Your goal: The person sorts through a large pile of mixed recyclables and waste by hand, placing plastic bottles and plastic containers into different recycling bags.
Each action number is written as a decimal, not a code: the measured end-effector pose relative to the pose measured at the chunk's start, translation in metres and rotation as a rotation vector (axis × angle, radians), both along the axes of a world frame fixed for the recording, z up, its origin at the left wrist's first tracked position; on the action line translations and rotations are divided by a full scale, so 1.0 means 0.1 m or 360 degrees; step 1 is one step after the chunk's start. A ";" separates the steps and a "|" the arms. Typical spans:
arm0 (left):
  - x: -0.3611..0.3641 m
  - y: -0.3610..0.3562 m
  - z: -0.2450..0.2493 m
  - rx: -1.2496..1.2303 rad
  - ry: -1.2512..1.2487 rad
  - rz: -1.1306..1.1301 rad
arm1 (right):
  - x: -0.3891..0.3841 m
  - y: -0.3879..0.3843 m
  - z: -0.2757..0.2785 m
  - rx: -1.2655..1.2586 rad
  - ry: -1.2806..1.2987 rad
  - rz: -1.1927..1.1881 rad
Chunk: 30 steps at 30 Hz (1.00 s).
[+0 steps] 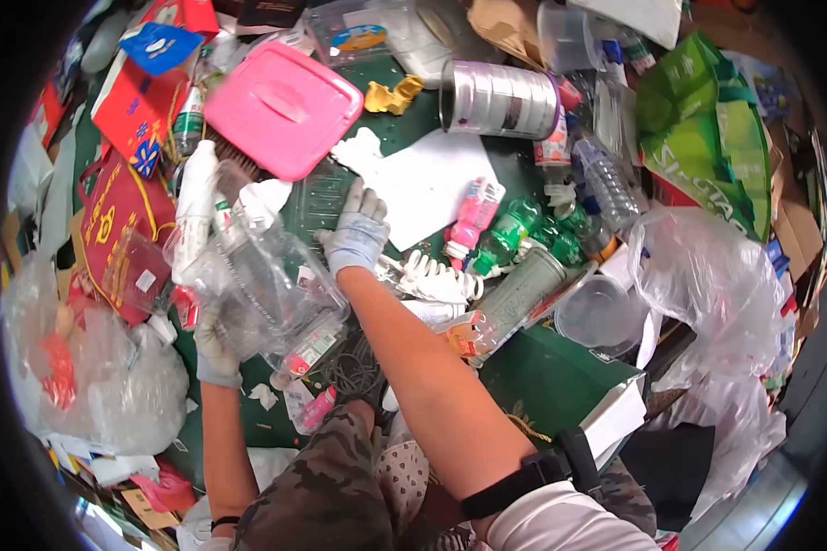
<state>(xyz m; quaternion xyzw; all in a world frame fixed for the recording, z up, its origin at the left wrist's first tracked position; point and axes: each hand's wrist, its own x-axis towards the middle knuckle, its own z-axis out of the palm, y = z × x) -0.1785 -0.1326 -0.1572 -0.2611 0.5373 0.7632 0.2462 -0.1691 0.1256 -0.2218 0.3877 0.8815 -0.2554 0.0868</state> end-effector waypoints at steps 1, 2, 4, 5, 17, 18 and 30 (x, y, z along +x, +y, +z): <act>-0.01 0.03 0.14 0.0113 -0.0024 -0.0050 | -0.05 0.04 0.04 -0.0160 -0.0072 0.0059; -0.02 0.05 0.30 0.0224 -0.0046 -0.0087 | -0.13 0.08 0.09 -0.0323 -0.0134 0.0129; -0.01 -0.23 0.19 0.0146 0.0081 -0.0133 | -0.20 0.00 -0.07 -0.0525 -0.0173 -0.0226; -0.06 -0.27 0.17 0.0110 0.0158 -0.0152 | -0.22 -0.03 -0.05 -0.0522 -0.0224 -0.0288; 0.11 -0.47 0.10 0.0050 0.0155 -0.0204 | 0.29 -0.03 -0.37 -0.1036 0.0347 -0.0359; 0.13 -0.45 0.12 0.0252 -0.0010 -0.0208 | 0.38 0.03 -0.34 -0.1163 0.0418 -0.0375; 0.09 0.40 0.12 0.0804 -0.0379 -0.0494 | 0.94 0.84 0.76 -0.2577 0.0168 0.0147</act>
